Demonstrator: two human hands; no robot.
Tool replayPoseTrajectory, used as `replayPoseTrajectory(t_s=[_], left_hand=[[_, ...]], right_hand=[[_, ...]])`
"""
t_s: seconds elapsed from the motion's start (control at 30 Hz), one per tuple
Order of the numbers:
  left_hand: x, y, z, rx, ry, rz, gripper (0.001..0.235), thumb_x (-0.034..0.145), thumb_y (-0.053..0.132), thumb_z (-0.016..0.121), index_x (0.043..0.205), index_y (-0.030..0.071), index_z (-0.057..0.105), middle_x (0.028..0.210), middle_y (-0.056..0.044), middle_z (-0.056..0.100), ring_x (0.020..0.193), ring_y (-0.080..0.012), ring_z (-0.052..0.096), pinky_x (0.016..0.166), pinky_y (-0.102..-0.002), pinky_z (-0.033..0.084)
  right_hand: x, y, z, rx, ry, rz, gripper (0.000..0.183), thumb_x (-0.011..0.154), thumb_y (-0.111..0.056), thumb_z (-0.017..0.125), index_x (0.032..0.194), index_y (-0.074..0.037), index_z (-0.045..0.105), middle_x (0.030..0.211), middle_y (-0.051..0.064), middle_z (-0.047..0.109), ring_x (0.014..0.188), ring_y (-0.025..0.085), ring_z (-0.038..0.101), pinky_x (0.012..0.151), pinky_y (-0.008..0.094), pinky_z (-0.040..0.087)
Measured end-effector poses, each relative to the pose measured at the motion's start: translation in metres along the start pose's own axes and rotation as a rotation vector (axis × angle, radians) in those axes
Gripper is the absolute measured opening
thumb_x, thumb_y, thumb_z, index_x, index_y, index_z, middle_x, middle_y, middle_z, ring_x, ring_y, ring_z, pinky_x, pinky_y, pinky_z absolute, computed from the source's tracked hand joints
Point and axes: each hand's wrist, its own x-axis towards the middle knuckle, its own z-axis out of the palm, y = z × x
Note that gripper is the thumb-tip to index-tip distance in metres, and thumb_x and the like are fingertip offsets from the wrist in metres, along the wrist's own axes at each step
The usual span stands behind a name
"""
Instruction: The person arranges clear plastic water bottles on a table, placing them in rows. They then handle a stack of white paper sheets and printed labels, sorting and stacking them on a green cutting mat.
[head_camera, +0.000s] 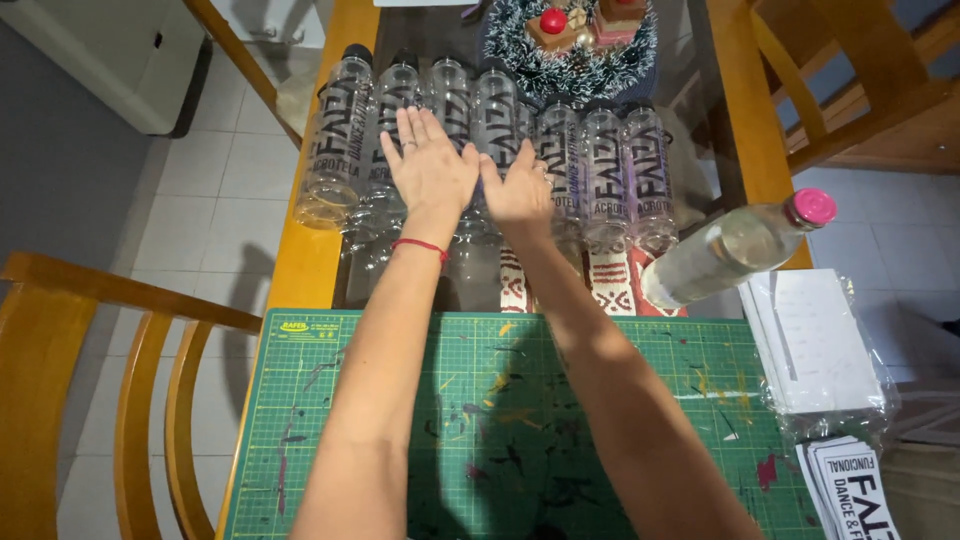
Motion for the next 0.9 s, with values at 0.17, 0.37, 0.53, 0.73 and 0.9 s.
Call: replayPoseTrajectory(t_s=[0.17,0.37,0.53,0.73,0.9], left_hand=[[0.001,-0.002,0.003,-0.005,0.011,0.01,0.089,0.104,0.059,0.048,0.17,0.002,0.028,0.18,-0.019,0.028,0.169,-0.0308,0.014,0.135,-0.06,-0.001],[-0.004,-0.011,-0.009,-0.135,0.144,0.112,0.086,0.108,0.064,0.051,0.166,0.002,0.039,0.173,-0.021,0.041,0.164,-0.0324,0.031,0.134,-0.06,0.013],[0.034,-0.108,-0.043,-0.377,0.697,0.269,0.066,0.108,0.037,0.078,0.156,-0.002,0.055,0.15,-0.037,0.057,0.131,-0.0597,0.061,0.115,-0.07,0.042],[0.022,-0.246,-0.03,-0.843,0.081,-0.332,0.089,0.108,0.088,0.04,0.167,0.022,0.046,0.171,-0.01,0.043,0.16,-0.0332,0.032,0.132,-0.056,0.02],[0.02,-0.261,-0.006,-0.951,-0.176,-0.363,0.1,0.101,0.092,0.019,0.17,0.022,0.038,0.175,-0.012,0.035,0.162,-0.0359,0.025,0.136,-0.053,0.014]], right_hand=[[0.004,0.008,0.004,-0.008,0.005,-0.012,0.087,0.104,-0.076,0.045,0.163,-0.01,0.044,0.145,0.022,0.06,0.137,0.043,0.06,0.102,0.063,0.056],[-0.005,0.011,0.011,-0.019,0.155,-0.104,0.083,0.107,-0.072,0.05,0.156,-0.005,0.053,0.135,0.024,0.065,0.127,0.043,0.067,0.098,0.061,0.06],[0.006,0.043,0.0,-0.25,0.518,-0.362,0.067,0.108,-0.063,0.059,0.145,-0.007,0.063,0.119,0.014,0.07,0.107,0.03,0.07,0.086,0.043,0.057],[0.072,0.128,-0.071,-0.836,1.123,-0.828,0.036,0.113,-0.041,0.07,0.134,-0.013,0.073,0.116,0.003,0.077,0.097,0.013,0.074,0.077,0.02,0.055],[0.143,0.235,-0.067,-0.205,0.215,0.231,0.078,0.11,-0.078,0.048,0.16,-0.018,0.049,0.156,0.021,0.051,0.145,0.047,0.047,0.107,0.072,0.045]])
